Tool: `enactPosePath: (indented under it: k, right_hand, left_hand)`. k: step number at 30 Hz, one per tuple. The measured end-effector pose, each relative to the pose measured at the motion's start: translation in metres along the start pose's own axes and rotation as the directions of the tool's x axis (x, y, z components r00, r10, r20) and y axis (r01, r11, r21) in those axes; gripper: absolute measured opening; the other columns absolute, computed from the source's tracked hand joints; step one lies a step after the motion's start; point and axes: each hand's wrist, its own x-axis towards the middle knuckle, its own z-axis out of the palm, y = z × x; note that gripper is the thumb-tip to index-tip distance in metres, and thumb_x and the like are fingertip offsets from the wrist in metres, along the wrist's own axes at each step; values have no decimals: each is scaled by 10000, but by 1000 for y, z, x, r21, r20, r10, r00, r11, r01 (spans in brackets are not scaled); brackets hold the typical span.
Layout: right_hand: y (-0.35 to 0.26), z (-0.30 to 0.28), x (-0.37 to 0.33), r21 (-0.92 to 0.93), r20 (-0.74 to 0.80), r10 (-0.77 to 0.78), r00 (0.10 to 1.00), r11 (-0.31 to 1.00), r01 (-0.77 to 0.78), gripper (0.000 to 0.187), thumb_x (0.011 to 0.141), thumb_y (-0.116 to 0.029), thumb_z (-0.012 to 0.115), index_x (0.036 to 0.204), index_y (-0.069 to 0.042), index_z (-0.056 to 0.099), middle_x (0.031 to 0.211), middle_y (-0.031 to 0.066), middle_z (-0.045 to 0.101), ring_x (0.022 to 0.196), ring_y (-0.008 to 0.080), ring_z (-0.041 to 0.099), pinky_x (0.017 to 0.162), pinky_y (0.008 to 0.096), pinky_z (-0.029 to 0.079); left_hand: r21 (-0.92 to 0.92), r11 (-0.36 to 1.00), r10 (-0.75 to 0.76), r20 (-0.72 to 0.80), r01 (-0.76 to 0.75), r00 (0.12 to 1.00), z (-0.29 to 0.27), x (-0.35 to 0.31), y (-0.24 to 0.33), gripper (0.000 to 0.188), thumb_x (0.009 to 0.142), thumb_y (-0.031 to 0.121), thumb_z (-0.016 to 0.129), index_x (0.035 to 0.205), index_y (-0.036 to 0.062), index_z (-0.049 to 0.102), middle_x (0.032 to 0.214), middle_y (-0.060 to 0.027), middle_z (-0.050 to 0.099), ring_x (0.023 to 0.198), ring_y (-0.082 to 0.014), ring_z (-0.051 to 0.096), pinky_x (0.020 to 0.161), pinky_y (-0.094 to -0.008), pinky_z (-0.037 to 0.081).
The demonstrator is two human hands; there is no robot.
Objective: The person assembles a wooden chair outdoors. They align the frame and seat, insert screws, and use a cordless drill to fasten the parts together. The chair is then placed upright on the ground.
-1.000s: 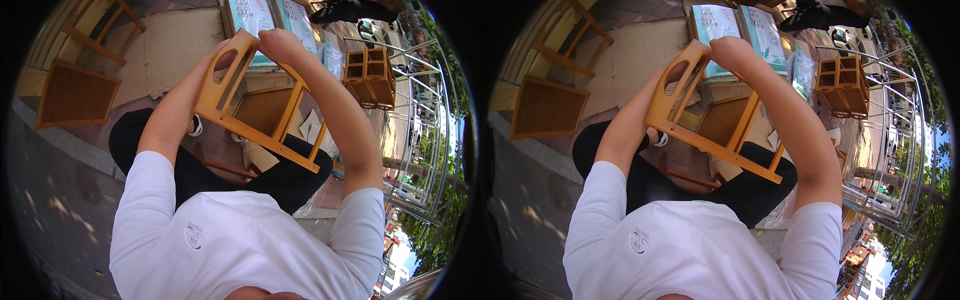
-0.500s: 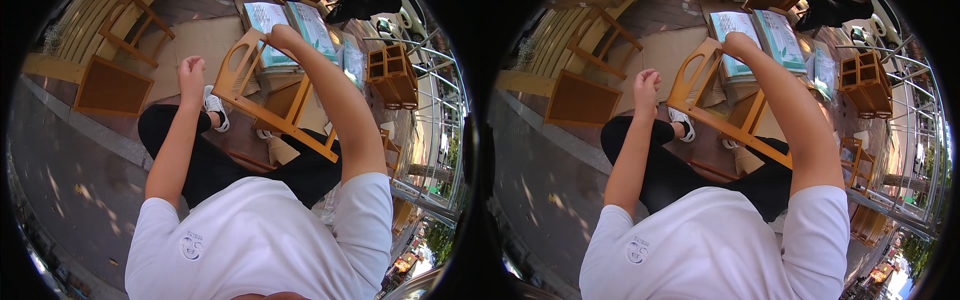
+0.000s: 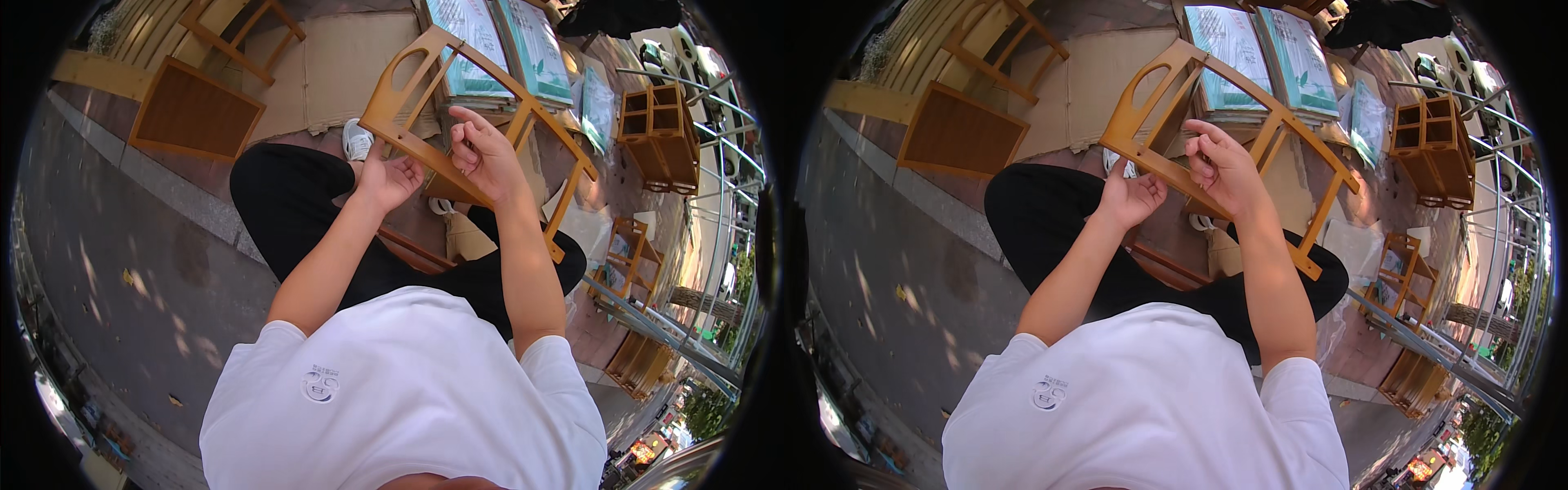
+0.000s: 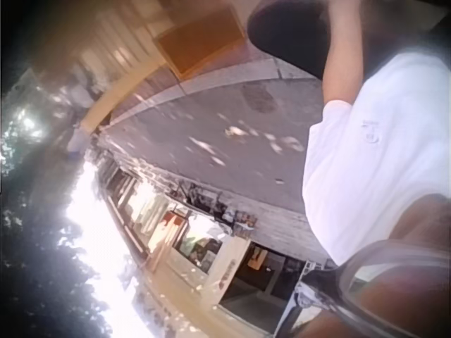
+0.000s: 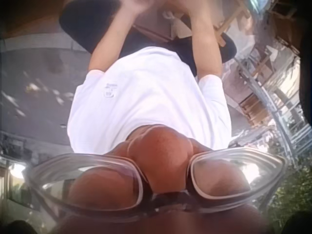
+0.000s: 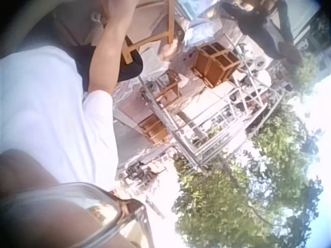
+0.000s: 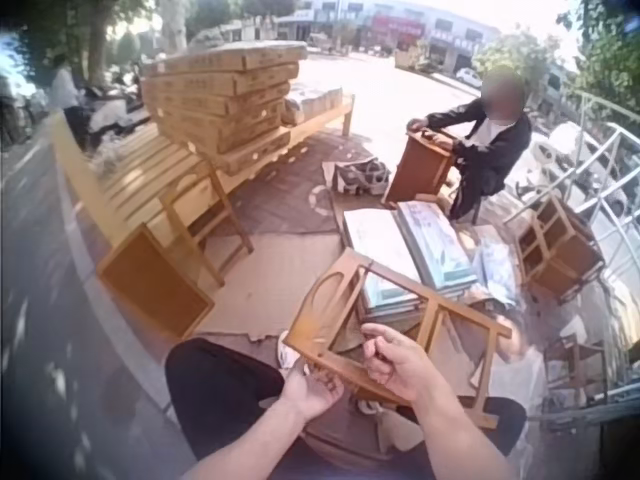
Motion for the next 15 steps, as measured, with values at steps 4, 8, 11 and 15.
enactPosePath:
  k: [4, 8, 11, 15]
  right_hand:
    - [4, -25, -14, 127, 161, 74, 984, 987, -95, 241, 1032, -198, 583, 1210, -36, 596, 907, 30, 645, 611, 64, 418, 555, 217, 368]
    - [3, -19, -27, 29, 3, 18, 1000, 999, -18, 263, 1030, -227, 589, 1198, -27, 625, 833, -7, 573, 608, 53, 400, 549, 201, 345]
    - [1, -11, -30, -145, -95, -2, 995, 989, -12, 275, 1044, -213, 563, 1226, -20, 635, 781, -43, 483, 629, 49, 383, 551, 198, 320]
    - [-3, 3, -24, -424, -181, 39, 983, 899, -114, 299, 1050, -196, 525, 1241, 3, 639, 776, -62, 429, 638, 49, 364, 572, 198, 306]
  left_hand:
    - [6, 998, -69, 241, 70, 968, -4, 11, 7, 410, 1034, 462, 506, 1126, 71, 585, 997, -31, 600, 901, -189, 564, 774, -320, 471]
    - [-26, 997, -66, 133, 71, 989, 3, 8, 5, 300, 1040, 385, 516, 1032, 92, 580, 1002, -21, 604, 908, -163, 543, 755, -308, 446]
    - [-65, 992, -102, 99, 109, 990, 8, 2, 3, 261, 1040, 345, 513, 1048, 91, 574, 1019, -27, 601, 918, -161, 533, 770, -306, 438]
    - [-63, 990, -116, 164, 128, 980, 4, 3, 4, 231, 1043, 308, 502, 1095, 90, 559, 1064, -38, 598, 940, -164, 532, 789, -312, 441]
